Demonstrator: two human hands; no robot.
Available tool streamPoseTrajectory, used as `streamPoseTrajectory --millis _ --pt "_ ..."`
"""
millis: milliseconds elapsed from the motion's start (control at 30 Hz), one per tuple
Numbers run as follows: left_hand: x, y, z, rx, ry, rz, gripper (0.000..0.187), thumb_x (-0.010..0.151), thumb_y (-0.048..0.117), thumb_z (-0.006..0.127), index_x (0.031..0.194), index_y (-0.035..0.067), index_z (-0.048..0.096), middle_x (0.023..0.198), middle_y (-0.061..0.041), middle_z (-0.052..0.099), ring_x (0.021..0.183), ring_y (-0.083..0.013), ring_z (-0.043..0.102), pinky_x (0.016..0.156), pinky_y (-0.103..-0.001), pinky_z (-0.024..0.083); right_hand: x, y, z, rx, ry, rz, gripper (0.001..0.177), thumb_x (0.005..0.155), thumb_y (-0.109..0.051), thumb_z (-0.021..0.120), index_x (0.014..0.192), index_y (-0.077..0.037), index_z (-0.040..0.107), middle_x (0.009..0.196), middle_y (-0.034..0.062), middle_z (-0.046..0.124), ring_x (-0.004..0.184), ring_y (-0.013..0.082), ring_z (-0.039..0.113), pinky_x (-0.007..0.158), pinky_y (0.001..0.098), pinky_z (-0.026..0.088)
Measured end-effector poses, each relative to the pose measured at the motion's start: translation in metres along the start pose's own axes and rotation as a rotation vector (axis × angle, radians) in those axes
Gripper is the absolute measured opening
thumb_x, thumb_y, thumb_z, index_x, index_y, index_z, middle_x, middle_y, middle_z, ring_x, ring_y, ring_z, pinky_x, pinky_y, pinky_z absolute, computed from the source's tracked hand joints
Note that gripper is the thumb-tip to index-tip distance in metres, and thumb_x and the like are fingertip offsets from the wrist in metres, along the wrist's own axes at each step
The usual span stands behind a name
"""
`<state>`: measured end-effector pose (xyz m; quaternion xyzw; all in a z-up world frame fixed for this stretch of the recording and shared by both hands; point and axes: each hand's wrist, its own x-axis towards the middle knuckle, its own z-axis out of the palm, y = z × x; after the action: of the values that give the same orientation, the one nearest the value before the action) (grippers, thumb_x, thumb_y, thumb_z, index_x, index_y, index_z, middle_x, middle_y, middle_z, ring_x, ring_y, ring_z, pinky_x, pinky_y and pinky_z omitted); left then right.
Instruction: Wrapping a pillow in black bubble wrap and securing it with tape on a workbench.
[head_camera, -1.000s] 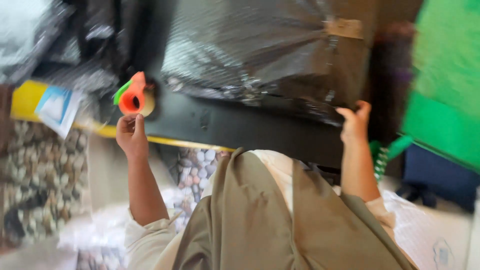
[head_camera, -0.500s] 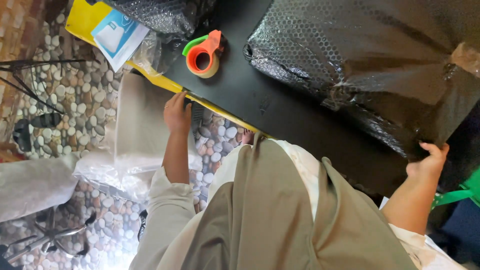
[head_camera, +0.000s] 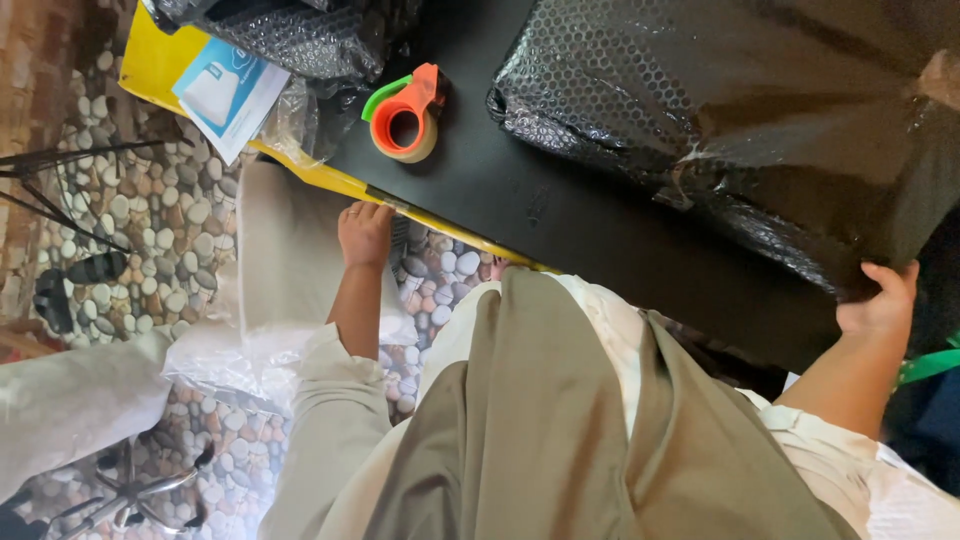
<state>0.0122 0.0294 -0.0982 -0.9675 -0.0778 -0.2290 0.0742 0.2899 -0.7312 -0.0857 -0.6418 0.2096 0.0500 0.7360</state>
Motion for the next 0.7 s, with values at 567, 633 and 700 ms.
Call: streamPoseTrajectory --millis 567,633,700 --pt "-0.054 0.024 -0.079 -0.068 -0.153 -0.078 0.018 0.082 -0.001 0.081 0.086 0.015 0.073 0.076 -0.004 0.068 0.067 -0.0265 0.062 0.059 -0.038 0.046 0.016 0.008 -0.023 -0.040 -0.186 0.070 0.066 0.094 -0.004 0.061 0.148 -0.036 0.043 0.151 0.0021 0.054 0.133 0.0255 0.057 0.097 0.0438 0.053" --pt "-0.030 0.028 -0.102 -0.109 -0.194 -0.130 0.018 0.080 0.006 0.085 0.084 0.020 0.074 0.075 -0.002 0.069 0.064 -0.0274 0.063 0.055 -0.039 0.045 0.018 0.014 -0.026 -0.048 -0.217 0.044 0.063 0.098 -0.001 0.058 0.149 -0.034 0.041 0.155 0.0063 0.050 0.136 0.0294 0.055 0.103 0.0470 0.052" --pt "0.014 0.049 -0.137 -0.249 -0.674 -0.448 0.010 0.094 0.020 0.070 0.101 0.020 0.077 0.099 -0.001 0.078 0.090 -0.0271 0.070 0.074 -0.041 0.052 0.026 0.021 -0.036 -0.030 -0.226 0.076 0.068 0.092 -0.002 0.064 0.148 -0.034 0.044 0.145 0.0028 0.056 0.124 0.0249 0.061 0.090 0.0405 0.057"
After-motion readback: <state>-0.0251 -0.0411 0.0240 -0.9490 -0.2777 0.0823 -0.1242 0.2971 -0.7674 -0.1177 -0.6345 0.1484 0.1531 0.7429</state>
